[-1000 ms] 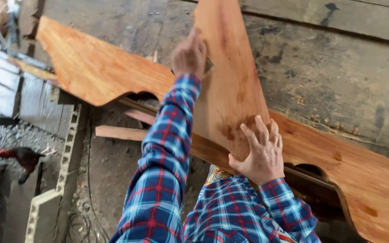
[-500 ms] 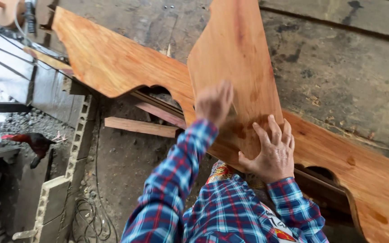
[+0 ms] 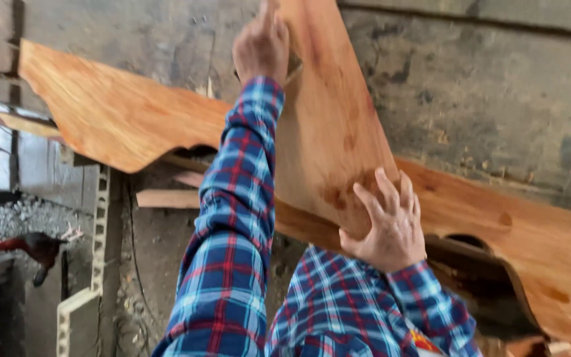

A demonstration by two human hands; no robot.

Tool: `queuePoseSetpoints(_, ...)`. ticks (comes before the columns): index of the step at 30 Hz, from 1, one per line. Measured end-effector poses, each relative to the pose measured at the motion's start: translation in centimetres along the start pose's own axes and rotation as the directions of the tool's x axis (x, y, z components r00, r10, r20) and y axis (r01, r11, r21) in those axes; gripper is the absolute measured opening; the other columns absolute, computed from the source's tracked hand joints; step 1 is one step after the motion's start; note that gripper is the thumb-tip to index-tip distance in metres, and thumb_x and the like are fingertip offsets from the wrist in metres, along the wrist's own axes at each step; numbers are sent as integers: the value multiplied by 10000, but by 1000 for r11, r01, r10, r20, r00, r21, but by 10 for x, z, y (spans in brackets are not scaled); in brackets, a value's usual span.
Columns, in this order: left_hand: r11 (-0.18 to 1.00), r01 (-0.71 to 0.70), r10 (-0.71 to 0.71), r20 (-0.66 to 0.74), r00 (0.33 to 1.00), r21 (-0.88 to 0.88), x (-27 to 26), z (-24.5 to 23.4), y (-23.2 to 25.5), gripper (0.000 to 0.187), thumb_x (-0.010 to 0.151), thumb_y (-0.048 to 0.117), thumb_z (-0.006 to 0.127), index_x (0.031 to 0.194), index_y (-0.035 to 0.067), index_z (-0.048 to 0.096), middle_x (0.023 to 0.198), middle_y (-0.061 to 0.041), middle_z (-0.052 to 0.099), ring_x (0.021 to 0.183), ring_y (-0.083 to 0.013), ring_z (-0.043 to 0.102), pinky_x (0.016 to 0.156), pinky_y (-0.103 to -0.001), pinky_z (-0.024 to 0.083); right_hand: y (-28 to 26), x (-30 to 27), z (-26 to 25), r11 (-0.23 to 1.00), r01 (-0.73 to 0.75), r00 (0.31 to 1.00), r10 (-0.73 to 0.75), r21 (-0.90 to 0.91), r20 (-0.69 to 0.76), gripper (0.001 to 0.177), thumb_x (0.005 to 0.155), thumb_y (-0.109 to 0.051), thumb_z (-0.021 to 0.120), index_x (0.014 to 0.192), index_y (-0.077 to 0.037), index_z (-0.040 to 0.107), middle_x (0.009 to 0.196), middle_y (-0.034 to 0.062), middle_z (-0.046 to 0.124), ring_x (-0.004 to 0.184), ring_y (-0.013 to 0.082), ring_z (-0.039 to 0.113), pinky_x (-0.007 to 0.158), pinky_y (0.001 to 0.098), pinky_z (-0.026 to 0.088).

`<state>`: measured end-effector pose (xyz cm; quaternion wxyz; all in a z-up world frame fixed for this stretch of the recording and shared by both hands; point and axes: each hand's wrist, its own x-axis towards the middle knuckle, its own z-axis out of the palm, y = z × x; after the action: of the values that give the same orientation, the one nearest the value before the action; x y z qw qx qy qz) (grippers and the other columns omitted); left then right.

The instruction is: The person sands a large, irregularly shaped wooden board using a sanding block. They work on both the flat surfaces and the curved edges, flipping the board over to sand the other side. The person also briefly handles a smaller wooden piece before returning to the larger board.

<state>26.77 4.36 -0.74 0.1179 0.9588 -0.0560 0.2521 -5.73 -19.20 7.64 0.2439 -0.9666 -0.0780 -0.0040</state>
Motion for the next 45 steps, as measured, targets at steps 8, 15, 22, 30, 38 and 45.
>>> queuePoseSetpoints(8, 999, 6, -5, -28, 1000, 44, -84, -48, 32, 135, 959, 222, 622, 1089, 203, 591, 721, -53, 645, 627, -296, 643, 509, -469, 490, -2, -10, 0, 1000, 12, 1000, -12, -20, 16, 919, 562, -511, 841, 1393, -248, 551, 1579, 77, 355, 1450, 483, 329, 1031, 678, 447)
queuePoseSetpoints(15, 997, -15, 21, -78, 997, 82, -181, -141, 75, 80, 892, 308, 683, 955, 271, 649, 724, -9, 645, 647, -245, 687, 557, -377, 554, 7, -6, 8, 1000, 16, 1000, -17, -18, -17, 976, 495, -596, 799, 1384, -249, 593, 1554, 102, 378, 1406, 510, 335, 1032, 620, 401)
queuePoseSetpoints(22, 854, 520, -516, 94, 852, -31, -271, -180, 48, 224, 904, 415, 682, 1121, 361, 663, 1034, 117, 756, 848, -229, 740, 792, -403, 577, 3, -8, -3, 996, -67, 993, 73, -57, 97, 960, 516, -611, 793, 1389, -284, 563, 1573, 77, 344, 1416, 469, 318, 1044, 594, 397)
queuePoseSetpoints(30, 661, 691, -609, 329, 722, -292, -310, -185, 50, 160, 980, 379, 676, 1083, 261, 708, 1095, -6, 719, 1046, -307, 682, 905, -429, 531, -2, -8, -24, 972, -235, 964, 233, -4, 129, 1094, 526, -589, 818, 1492, -268, 416, 1590, 142, 236, 1351, 458, 411, 976, 661, 440)
queuePoseSetpoints(38, 563, 753, -648, 384, 658, -341, -324, -191, 74, 180, 961, 375, 672, 1044, 225, 725, 1003, -45, 724, 887, -307, 701, 825, -425, 548, 48, 4, -45, 995, -97, 989, 98, -15, 106, 1074, 471, -567, 851, 1435, -273, 480, 1539, 158, 311, 1296, 488, 487, 938, 654, 474)
queuePoseSetpoints(45, 469, 808, -707, 396, 586, -358, -329, -203, 90, 166, 929, 333, 686, 1029, 217, 750, 921, -77, 710, 809, -266, 687, 785, -404, 554, 139, 37, -67, 989, 146, 988, -145, -23, 42, 1134, 363, -559, 869, 1407, -279, 528, 1436, 113, 425, 1278, 455, 539, 944, 600, 518)
